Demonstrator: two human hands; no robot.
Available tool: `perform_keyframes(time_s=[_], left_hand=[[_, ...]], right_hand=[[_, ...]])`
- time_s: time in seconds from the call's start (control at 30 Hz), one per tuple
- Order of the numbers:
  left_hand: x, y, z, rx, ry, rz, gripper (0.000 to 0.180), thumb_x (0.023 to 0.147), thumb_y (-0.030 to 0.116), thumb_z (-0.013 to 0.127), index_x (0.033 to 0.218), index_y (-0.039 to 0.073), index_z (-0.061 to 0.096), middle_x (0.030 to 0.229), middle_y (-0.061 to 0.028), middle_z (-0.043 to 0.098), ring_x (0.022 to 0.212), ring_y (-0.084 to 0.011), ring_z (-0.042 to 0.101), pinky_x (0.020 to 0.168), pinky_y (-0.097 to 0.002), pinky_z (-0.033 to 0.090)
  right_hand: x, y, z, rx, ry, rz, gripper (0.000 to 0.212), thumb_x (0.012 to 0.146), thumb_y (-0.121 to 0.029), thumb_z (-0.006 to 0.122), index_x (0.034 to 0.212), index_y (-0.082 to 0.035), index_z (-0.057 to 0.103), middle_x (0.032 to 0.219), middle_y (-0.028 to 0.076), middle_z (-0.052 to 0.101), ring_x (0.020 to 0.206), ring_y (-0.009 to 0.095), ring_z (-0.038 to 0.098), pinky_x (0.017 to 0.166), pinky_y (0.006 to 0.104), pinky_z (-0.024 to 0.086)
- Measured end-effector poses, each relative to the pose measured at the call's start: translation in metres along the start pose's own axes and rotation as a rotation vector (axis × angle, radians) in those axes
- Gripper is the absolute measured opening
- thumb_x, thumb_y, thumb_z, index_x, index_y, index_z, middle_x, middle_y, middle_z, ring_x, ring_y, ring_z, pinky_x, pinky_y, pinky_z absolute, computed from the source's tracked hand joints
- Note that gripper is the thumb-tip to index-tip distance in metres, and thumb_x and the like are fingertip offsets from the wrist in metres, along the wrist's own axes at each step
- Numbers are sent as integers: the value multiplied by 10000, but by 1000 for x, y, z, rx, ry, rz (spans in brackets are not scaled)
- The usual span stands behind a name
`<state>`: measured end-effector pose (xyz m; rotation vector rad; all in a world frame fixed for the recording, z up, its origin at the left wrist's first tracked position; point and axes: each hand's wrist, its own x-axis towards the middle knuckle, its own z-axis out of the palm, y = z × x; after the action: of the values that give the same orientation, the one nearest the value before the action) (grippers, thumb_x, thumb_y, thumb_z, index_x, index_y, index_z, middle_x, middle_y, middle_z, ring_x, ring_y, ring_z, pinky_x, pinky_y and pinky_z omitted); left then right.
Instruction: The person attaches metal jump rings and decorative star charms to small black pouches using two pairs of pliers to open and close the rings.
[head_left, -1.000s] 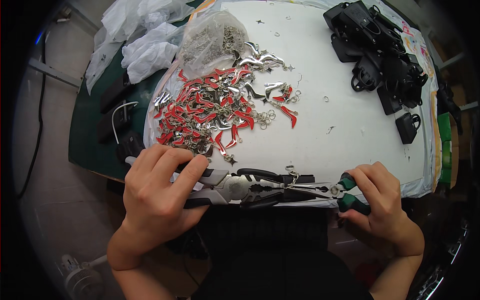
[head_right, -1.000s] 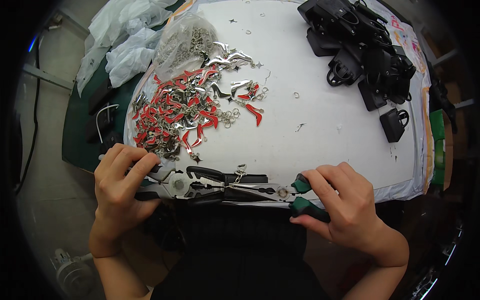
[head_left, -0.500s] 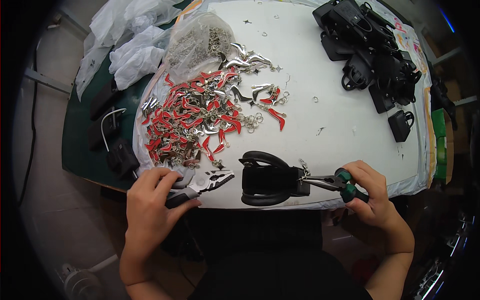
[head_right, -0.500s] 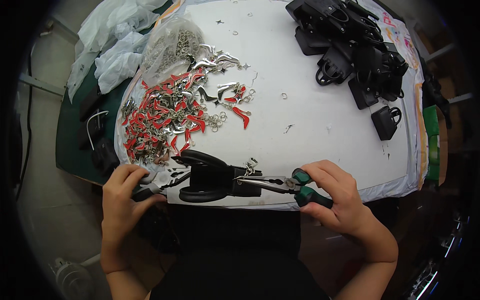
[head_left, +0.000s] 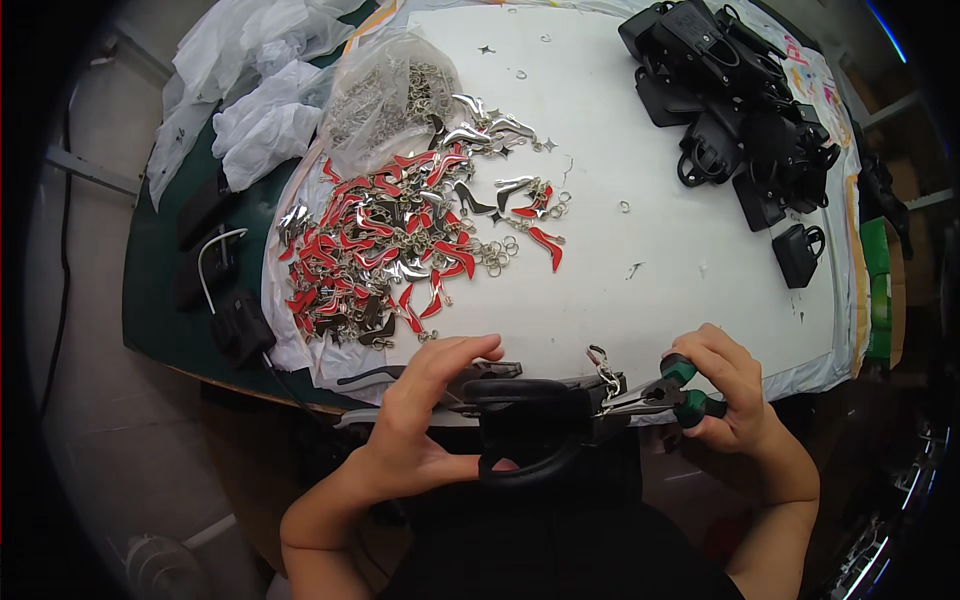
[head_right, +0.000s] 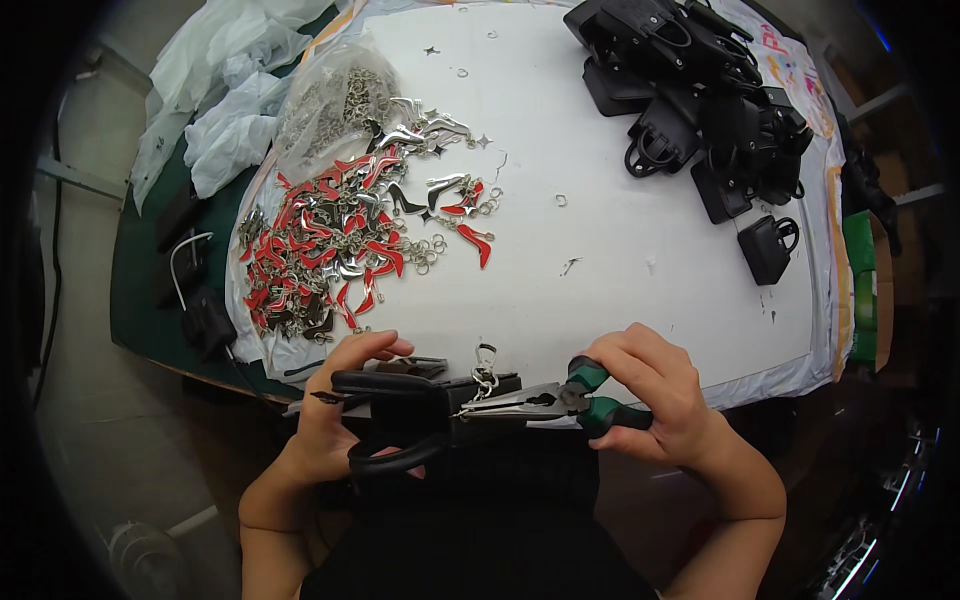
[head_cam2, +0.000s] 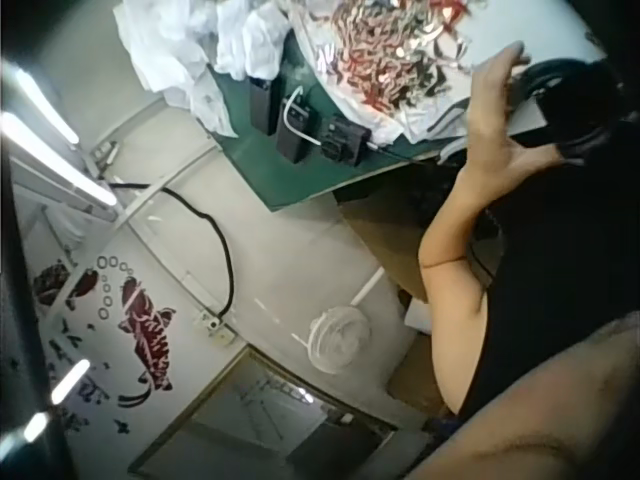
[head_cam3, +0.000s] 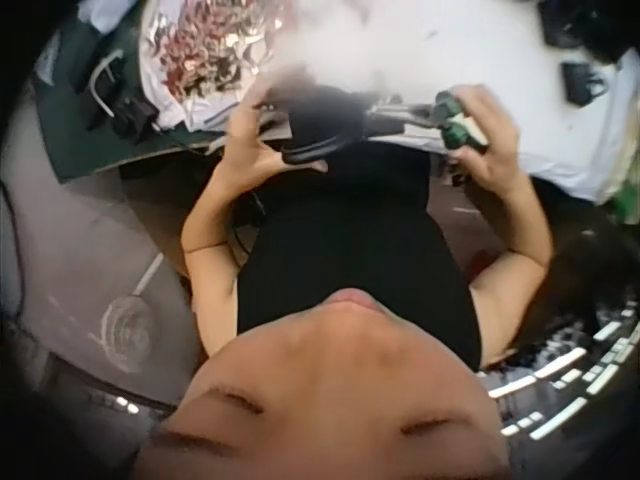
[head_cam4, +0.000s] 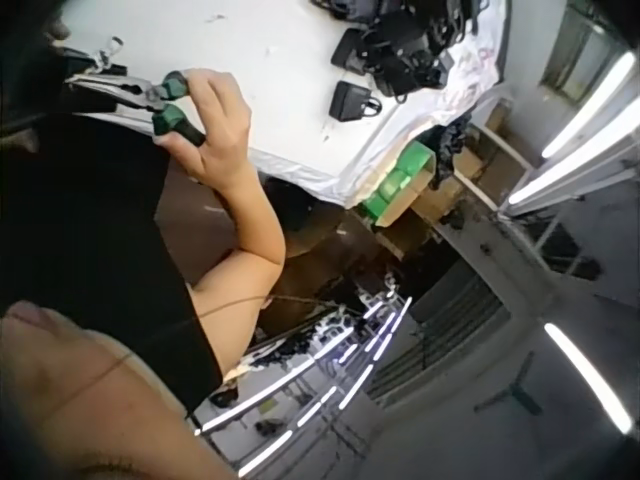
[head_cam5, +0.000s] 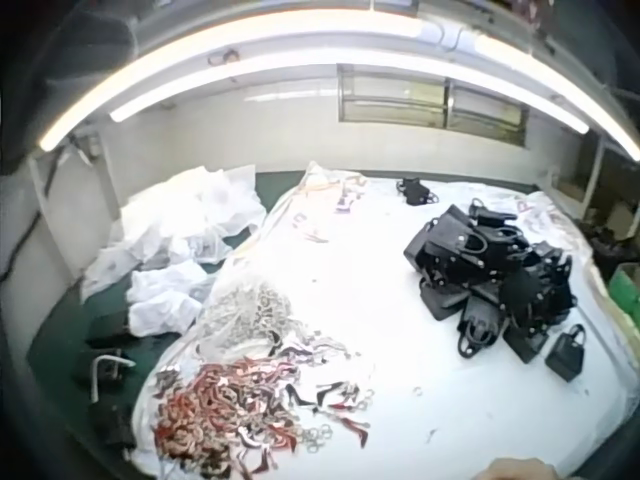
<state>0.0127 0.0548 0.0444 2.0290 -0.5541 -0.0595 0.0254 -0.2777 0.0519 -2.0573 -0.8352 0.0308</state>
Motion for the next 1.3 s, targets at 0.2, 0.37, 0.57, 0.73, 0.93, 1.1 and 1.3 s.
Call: perform_keyframes(time_s=[0.2,0.37,0.57,0.73,0.93,1.1,1.3], left_hand=[[15,-6,15,-296,20,92,546,678,-20,806,1188,10,614,1154,-163,666,1025,-306,669,846,-357,545],[28,-7,23,-44,33,115,561,616,-96,720,1155,28,625,1124,-147,665,995,-323,662,819,-373,552],[37,-15,29,92,-93,13,567,640,-82,704,1185,44,609,1122,-134,660,1020,-332,647,873,-406,528],[49,-19,8,126,-251,18,652,670,2,789,1284,54,573,1185,-127,651,1112,-313,621,943,-413,494],[106,-36,-37,-46,-302,-214,565,771,172,829,1276,39,614,1244,-103,653,1144,-187,598,923,-349,477],[158,-76,-4,468,7,94,385,810,119,767,1167,38,650,1029,-114,676,930,-222,651,809,-360,511],[178,-65,6,405,-176,-214,276,807,83,747,1056,2,660,886,-96,668,815,-213,642,739,-339,513]], right_hand=[[-1,12,-5,-159,17,-23,637,803,-477,756,1153,35,611,999,156,628,812,296,595,698,374,491],[-28,64,-22,-606,114,197,651,761,-340,796,1251,11,551,1164,173,570,1029,353,542,910,438,429],[14,50,-24,-829,65,257,613,783,-246,791,1310,-39,557,1347,160,517,1278,348,440,1063,463,305],[71,68,-3,-574,152,152,294,839,-103,728,1122,-43,679,1115,77,645,1072,268,579,997,396,372],[107,102,-6,-275,77,237,149,822,-93,738,961,-39,727,1029,70,657,941,229,607,795,328,482],[114,73,-6,-212,-25,477,84,803,-66,744,854,-4,722,850,96,696,766,205,644,753,331,523],[111,51,16,65,216,400,101,831,-44,729,892,36,721,784,102,731,726,141,691,704,263,545]])
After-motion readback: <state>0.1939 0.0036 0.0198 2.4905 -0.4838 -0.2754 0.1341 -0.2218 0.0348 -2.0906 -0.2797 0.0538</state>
